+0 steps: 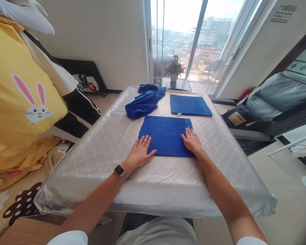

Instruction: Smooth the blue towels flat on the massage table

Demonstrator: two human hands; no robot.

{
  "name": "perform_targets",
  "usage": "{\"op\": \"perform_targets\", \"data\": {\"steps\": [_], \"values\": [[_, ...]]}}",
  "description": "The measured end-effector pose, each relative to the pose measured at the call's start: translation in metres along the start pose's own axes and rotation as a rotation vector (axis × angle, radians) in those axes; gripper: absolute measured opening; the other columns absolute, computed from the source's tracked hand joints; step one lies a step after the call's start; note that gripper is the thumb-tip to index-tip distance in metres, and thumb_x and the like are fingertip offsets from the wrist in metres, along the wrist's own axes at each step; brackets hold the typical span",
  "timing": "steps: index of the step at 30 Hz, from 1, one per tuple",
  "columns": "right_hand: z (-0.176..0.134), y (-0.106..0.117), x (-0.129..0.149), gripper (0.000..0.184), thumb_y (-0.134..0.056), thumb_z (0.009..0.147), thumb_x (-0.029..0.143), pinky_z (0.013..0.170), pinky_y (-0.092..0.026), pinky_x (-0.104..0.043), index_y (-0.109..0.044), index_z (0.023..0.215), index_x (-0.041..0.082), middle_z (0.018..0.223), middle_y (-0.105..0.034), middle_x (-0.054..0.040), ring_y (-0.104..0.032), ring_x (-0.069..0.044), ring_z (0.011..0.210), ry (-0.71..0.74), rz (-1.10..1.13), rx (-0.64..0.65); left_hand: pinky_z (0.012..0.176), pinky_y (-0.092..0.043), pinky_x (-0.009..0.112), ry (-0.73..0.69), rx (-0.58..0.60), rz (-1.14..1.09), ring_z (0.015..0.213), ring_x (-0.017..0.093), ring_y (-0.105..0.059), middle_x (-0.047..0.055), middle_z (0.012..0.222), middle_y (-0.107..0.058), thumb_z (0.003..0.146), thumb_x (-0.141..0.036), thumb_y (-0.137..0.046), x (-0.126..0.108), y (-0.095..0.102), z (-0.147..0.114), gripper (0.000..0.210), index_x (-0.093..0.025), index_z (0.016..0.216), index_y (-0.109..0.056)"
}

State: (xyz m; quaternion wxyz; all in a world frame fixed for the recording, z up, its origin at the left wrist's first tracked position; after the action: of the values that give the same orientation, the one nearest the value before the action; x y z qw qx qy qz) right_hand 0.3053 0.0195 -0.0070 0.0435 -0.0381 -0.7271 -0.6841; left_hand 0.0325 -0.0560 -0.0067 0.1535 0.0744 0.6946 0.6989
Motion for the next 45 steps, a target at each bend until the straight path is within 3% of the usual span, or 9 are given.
{"op": "perform_targets", "data": {"steps": [5,11,14,18,21,24,30,40,45], "values": [[-0.001,-0.003,-0.002,0.07,-0.015,0.108,0.051,0.128,-0.015,-0.045,-0.02,0.165,0.011,0.172,-0.016,-0.0104,-0.013,-0.024,0.159,0.036,0.022,0.001,0.129,-0.013,0.049,0.012,0.011,0.019,0.159,0.028,-0.014,0.012,0.171,-0.02,0.102,-0.065,-0.027,0.001,0.0,0.001,0.082,-0.011,0.164,-0.022],[-0.001,-0.002,-0.001,0.07,-0.017,0.108,0.049,0.128,-0.014,-0.045,-0.021,0.164,0.008,0.172,-0.016,-0.0106,-0.014,-0.025,0.159,0.034,0.05,-0.008,0.128,-0.017,0.047,-0.026,0.114,0.044,0.158,0.032,-0.015,0.018,0.17,-0.02,0.099,-0.073,-0.026,0.0,0.007,0.002,0.091,-0.006,0.162,-0.029],[-0.001,-0.002,0.0,0.069,-0.018,0.108,0.049,0.128,-0.014,-0.044,-0.022,0.164,0.009,0.172,-0.017,-0.0102,-0.014,-0.025,0.159,0.036,0.062,-0.013,0.127,-0.019,0.042,-0.157,0.076,0.023,0.158,0.028,-0.019,0.016,0.169,-0.023,0.1,-0.074,-0.022,-0.033,0.017,0.02,0.089,-0.01,0.161,-0.031],[-0.002,-0.002,0.0,0.068,-0.018,0.108,0.047,0.128,-0.014,-0.044,-0.022,0.164,0.008,0.172,-0.018,-0.0108,-0.015,-0.025,0.159,0.035,0.047,-0.037,0.127,-0.019,0.036,-0.372,0.037,-0.046,0.156,0.024,-0.026,0.015,0.168,-0.03,0.103,-0.068,-0.019,-0.107,0.016,0.068,0.082,-0.011,0.16,-0.034],[-0.003,-0.003,0.0,0.067,-0.018,0.109,0.044,0.128,-0.014,-0.043,-0.022,0.164,0.007,0.172,-0.018,-0.0111,-0.015,-0.024,0.159,0.039,0.011,-0.043,0.128,-0.017,0.039,-0.378,-0.015,-0.09,0.157,0.023,-0.025,0.015,0.167,-0.031,0.106,-0.059,-0.013,-0.143,0.007,0.109,0.076,-0.009,0.159,-0.035],[-0.003,-0.003,-0.001,0.066,-0.017,0.109,0.042,0.128,-0.014,-0.042,-0.022,0.164,0.007,0.172,-0.018,-0.0103,-0.015,-0.023,0.159,0.035,0.001,-0.044,0.129,-0.015,0.04,-0.3,-0.049,-0.11,0.157,0.023,-0.022,0.013,0.168,-0.03,0.107,-0.055,-0.01,-0.152,-0.004,0.134,0.074,-0.009,0.16,-0.034],[0.0,-0.004,-0.002,0.067,-0.017,0.108,0.043,0.129,-0.013,-0.043,-0.021,0.165,0.008,0.172,-0.017,-0.0091,-0.014,-0.024,0.159,0.015,0.026,-0.018,0.13,-0.012,0.04,-0.192,-0.02,-0.096,0.158,0.022,-0.018,0.01,0.169,-0.026,0.105,-0.061,-0.008,-0.118,-0.012,0.132,0.079,-0.011,0.162,-0.031],[-0.001,-0.002,-0.002,0.067,-0.017,0.108,0.043,0.129,-0.012,-0.043,-0.02,0.165,0.008,0.173,-0.016,-0.0077,-0.013,-0.023,0.159,-0.002,0.04,-0.013,0.129,-0.014,0.046,0.13,-0.023,-0.033,0.158,0.027,-0.018,0.013,0.17,-0.023,0.103,-0.065,-0.008,0.026,-0.005,0.111,0.084,-0.009,0.163,-0.024],[0.001,-0.004,-0.004,0.067,-0.015,0.108,0.045,0.129,-0.013,-0.043,-0.019,0.165,0.01,0.173,-0.016,-0.0072,-0.013,-0.022,0.159,-0.012,0.01,-0.003,0.128,-0.018,0.044,0.229,-0.05,-0.052,0.157,0.031,-0.021,0.019,0.169,-0.023,0.102,-0.066,-0.006,0.062,-0.007,0.102,0.09,0.0,0.161,-0.024]]}}
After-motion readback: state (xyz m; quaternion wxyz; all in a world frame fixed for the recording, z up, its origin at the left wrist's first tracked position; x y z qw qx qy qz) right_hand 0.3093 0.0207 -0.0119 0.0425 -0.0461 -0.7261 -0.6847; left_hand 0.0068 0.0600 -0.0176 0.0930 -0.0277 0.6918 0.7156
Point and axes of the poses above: each hand's wrist, its own z-axis towards the middle knuckle, its own y-axis out of the back of the hand, x = y × z, the point moved 9 cm from there along z, towards the middle knuckle
